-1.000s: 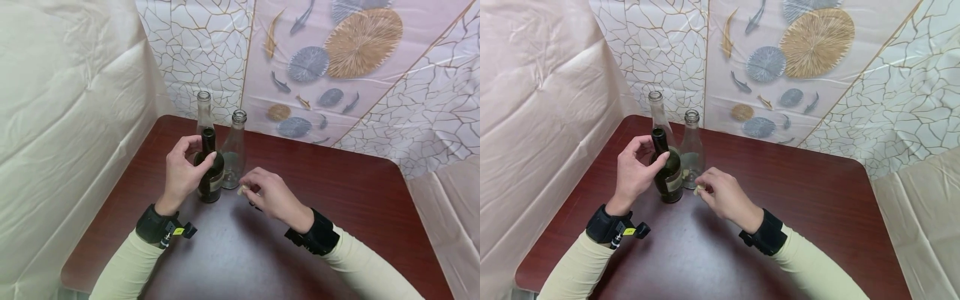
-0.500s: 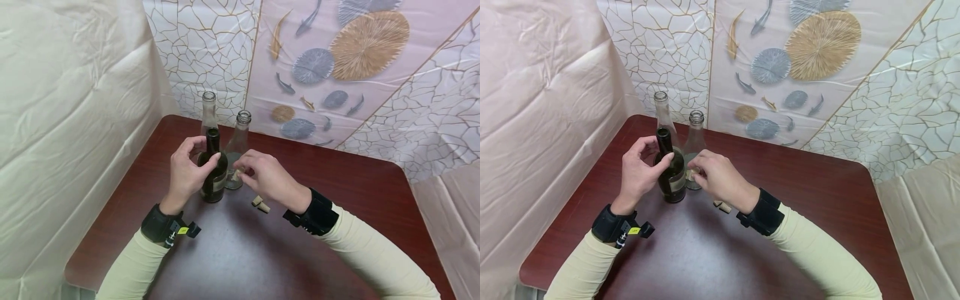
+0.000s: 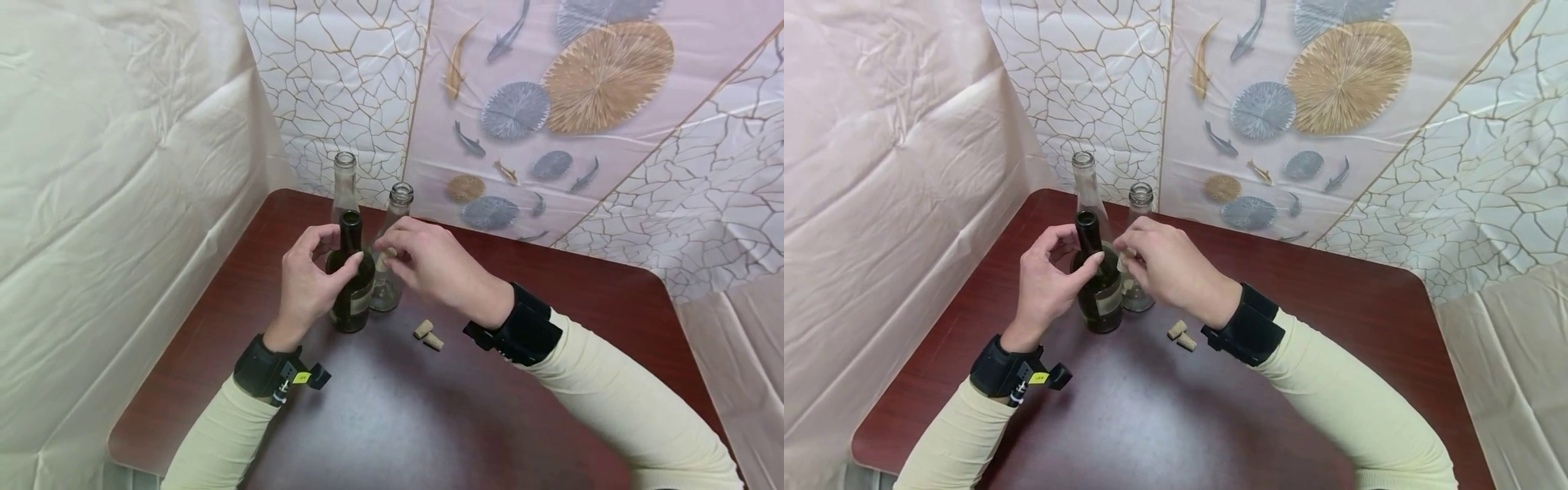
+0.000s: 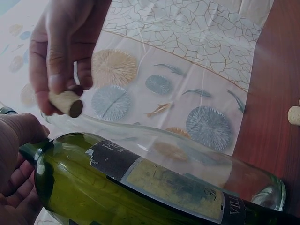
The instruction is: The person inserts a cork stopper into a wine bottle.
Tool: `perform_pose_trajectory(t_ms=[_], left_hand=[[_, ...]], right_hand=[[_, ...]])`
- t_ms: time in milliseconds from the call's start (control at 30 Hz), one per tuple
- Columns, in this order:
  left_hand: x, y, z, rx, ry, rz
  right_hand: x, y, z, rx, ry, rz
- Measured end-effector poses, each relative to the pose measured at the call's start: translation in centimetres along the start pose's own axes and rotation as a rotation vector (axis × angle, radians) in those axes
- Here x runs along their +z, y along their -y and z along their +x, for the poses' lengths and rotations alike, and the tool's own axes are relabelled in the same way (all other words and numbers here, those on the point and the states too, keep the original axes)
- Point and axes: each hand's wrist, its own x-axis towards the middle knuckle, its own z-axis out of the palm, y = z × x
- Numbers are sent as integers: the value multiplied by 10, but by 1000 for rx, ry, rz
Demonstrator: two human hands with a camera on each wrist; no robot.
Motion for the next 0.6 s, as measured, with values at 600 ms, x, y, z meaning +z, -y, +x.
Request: perform_pose_trajectory(t_ms=[600], left_hand=[[-2, 1, 1, -16, 14, -10]], right_hand=[[-36, 18, 33, -59, -45, -44]])
